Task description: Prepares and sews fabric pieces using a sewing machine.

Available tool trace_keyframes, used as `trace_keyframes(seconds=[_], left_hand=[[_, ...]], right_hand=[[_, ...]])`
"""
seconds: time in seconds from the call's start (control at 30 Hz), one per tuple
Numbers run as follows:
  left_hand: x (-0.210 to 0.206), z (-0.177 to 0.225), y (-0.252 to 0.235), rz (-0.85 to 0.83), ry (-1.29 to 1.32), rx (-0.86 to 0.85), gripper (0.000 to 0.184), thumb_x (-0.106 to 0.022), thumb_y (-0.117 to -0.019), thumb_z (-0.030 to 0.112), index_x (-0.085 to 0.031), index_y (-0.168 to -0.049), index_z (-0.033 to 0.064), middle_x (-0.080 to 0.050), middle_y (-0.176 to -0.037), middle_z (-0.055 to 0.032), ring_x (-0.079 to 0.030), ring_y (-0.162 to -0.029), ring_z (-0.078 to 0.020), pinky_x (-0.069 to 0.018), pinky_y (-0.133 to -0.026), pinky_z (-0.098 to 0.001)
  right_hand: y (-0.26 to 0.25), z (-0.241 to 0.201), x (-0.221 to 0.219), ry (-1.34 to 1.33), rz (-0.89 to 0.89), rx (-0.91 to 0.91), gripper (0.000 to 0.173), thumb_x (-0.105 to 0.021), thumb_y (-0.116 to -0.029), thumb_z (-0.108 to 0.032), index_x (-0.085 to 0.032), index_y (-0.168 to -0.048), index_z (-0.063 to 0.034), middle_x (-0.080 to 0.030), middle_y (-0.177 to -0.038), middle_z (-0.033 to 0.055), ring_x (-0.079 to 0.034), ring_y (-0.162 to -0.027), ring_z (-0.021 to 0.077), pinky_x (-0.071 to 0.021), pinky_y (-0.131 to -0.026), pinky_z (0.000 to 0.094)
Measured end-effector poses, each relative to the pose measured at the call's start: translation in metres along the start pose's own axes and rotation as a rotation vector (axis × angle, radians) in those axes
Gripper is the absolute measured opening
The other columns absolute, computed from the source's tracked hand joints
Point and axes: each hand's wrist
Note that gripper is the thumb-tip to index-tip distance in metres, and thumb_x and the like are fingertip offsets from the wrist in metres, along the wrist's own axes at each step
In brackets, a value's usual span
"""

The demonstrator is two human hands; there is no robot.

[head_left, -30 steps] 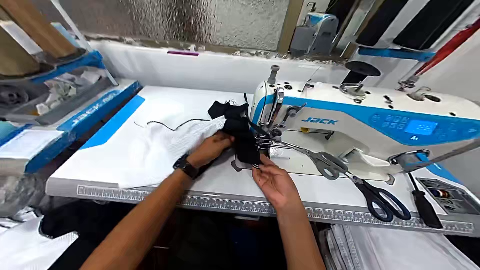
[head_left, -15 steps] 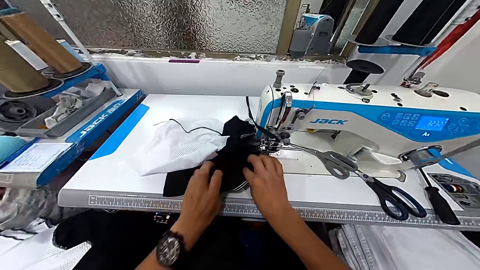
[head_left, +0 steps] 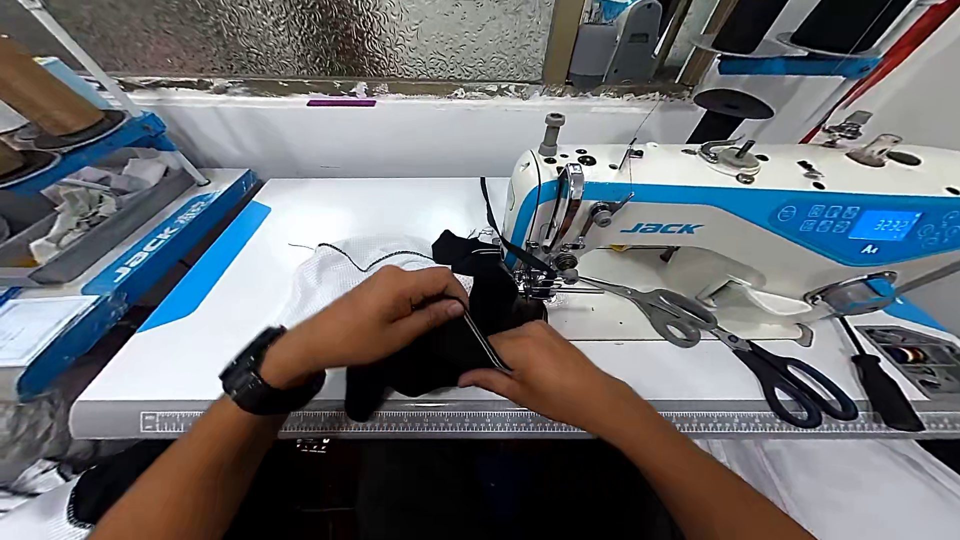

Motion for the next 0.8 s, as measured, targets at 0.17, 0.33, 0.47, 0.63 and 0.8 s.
trace_keyframes(seconds=[0.17,0.33,0.47,0.63,0.8], left_hand=[[-0.015,-0.025,-0.008,-0.367,-0.223,-0.098,0.03,-0.079,-0.0756,0.043,-0.072,-0.091,0.0179,-0.068,-0.085,0.0097,-0.065,-0.089,-0.0083,-0.054,-0.075,-0.0349],[-0.037,0.005,-0.005,-0.498,-0.317,-0.291,0.034,-0.062,-0.0796,0.048,-0.059,-0.061,0.0199,-0.061,-0.064,0.0067,-0.068,-0.078,-0.013,-0.0547,-0.095,-0.0448],[-0.043,0.0,-0.017,-0.49,-0.21,-0.241,0.05,-0.036,-0.1059,0.05,-0.078,-0.104,0.0222,-0.072,-0.115,0.0081,-0.067,-0.109,-0.0089,-0.0581,-0.088,-0.0368],[-0.083,-0.045,-0.008,-0.251,-0.439,-0.207,0.065,-0.025,-0.1083,0.048,-0.066,-0.071,0.0127,-0.066,-0.076,-0.0013,-0.07,-0.083,-0.0201,-0.0576,-0.071,-0.0432],[-0.063,0.039,-0.028,-0.359,-0.72,0.393,0.052,-0.048,-0.1042,0.041,-0.061,-0.062,0.0137,-0.051,-0.052,-0.0031,-0.057,-0.049,-0.0242,-0.0433,-0.042,-0.0431]], right_hand=[[0.021,-0.003,0.023,-0.104,-0.143,-0.077,0.026,-0.066,-0.1,-0.029,-0.073,-0.087,-0.0082,-0.069,-0.079,-0.0013,-0.066,-0.075,0.0057,-0.0564,-0.068,0.0244],[0.057,-0.033,-0.018,0.349,-0.112,0.005,0.013,-0.058,-0.0954,-0.008,-0.071,-0.091,-0.0059,-0.07,-0.081,0.008,-0.072,-0.072,0.0228,-0.0601,-0.062,0.0371],[0.074,-0.026,-0.011,0.284,-0.036,0.105,0.018,-0.055,-0.0982,-0.006,-0.071,-0.09,-0.0064,-0.074,-0.086,0.0083,-0.075,-0.082,0.022,-0.0617,-0.071,0.0344],[0.117,0.004,0.003,0.108,-0.025,0.122,0.019,-0.058,-0.1033,-0.016,-0.072,-0.094,-0.0065,-0.077,-0.097,0.007,-0.075,-0.098,0.0187,-0.0599,-0.092,0.0319],[0.118,0.005,0.0,0.104,-0.046,0.15,0.019,-0.053,-0.1053,-0.011,-0.071,-0.103,-0.0064,-0.077,-0.102,0.0081,-0.075,-0.103,0.0199,-0.0585,-0.097,0.0338]])
Point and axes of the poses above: each hand's wrist, its own y-axis away from the middle knuckle, its own x-axis out of the back of the hand, z = x × y
